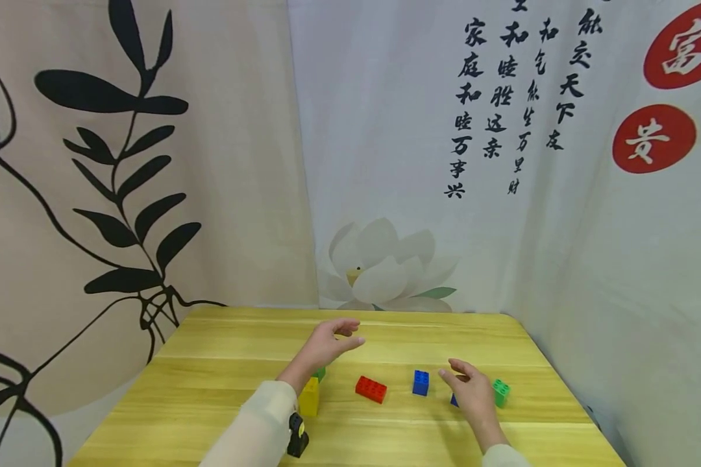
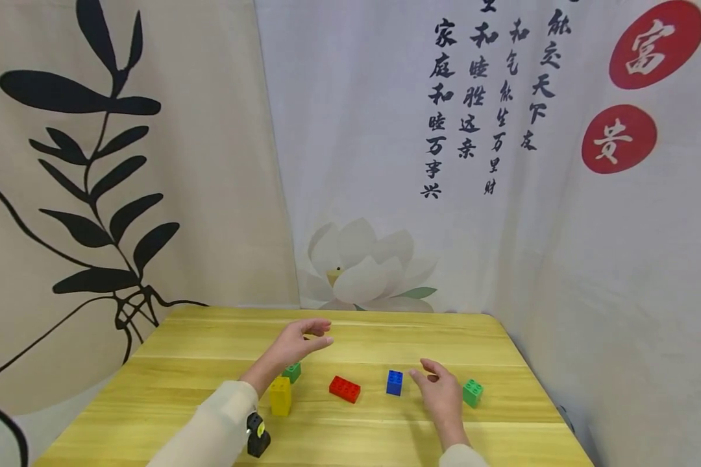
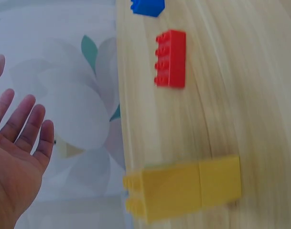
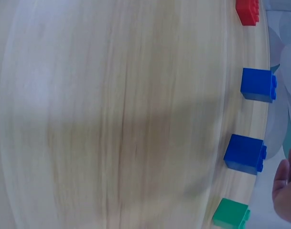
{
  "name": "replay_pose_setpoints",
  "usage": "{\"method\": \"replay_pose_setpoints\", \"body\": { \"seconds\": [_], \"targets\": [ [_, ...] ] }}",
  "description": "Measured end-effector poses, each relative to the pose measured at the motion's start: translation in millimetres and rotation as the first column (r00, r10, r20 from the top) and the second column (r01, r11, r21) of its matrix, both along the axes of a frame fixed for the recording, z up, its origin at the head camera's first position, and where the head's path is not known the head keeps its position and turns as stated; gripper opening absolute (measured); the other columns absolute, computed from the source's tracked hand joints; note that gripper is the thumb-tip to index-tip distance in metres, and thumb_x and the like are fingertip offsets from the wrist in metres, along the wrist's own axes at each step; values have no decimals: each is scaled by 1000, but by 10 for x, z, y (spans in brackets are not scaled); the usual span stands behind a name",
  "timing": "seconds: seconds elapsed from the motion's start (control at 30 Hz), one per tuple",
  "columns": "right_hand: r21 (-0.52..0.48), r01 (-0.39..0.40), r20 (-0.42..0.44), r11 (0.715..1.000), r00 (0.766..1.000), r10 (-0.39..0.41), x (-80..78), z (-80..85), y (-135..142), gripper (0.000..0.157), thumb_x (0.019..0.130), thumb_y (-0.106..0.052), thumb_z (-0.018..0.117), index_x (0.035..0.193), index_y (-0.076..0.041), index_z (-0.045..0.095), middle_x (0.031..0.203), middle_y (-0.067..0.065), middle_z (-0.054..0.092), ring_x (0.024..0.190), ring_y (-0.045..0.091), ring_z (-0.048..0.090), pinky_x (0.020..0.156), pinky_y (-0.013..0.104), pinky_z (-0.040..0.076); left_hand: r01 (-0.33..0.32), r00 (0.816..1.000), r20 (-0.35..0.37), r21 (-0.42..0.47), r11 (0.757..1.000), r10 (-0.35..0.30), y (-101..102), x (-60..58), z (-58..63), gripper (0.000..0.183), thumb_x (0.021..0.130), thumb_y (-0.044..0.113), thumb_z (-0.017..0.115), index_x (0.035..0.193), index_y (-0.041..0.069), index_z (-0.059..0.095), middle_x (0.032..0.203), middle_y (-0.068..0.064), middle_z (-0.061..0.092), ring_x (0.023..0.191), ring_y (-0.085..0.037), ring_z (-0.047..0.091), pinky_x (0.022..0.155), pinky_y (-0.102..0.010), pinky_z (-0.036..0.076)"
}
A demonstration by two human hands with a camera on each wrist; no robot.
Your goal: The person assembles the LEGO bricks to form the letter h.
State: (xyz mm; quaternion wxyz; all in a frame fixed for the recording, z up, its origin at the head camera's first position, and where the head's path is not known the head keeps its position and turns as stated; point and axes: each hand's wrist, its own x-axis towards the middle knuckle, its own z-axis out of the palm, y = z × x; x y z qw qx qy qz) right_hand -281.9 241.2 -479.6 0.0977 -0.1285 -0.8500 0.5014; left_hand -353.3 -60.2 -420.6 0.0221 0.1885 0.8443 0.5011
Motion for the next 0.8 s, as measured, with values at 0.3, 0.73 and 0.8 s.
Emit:
{"method": "replay_pose_setpoints", "body": {
  "seconds": [0.3,0.73,0.8],
  "targets": [
    [-7,69,19,998,997,-68,33,-45,187,61,92,-45,67,138,-6,54,143,19,53,123,35,53,93,44,52,40,999,21,40,998,-40,358,-7,-174,44,92,37,69,131,17,62,127,-6,64,119,-26,57,95,-45,52],
    [-5,110,26,994,994,-110,78,-186,326,64,91,-42,68,139,-4,52,144,21,51,125,38,52,96,46,51,73,994,74,70,995,-78,774,-50,-485,44,89,38,72,127,18,64,122,-3,65,113,-21,58,96,-43,53],
    [-10,111,38,994,993,-110,79,-225,344,66,91,-44,67,141,-4,50,145,22,49,126,39,51,96,47,51,81,994,74,66,995,-86,824,-57,-520,43,89,38,72,126,17,64,121,-2,66,111,-20,58,94,-42,53]
  ]
}}
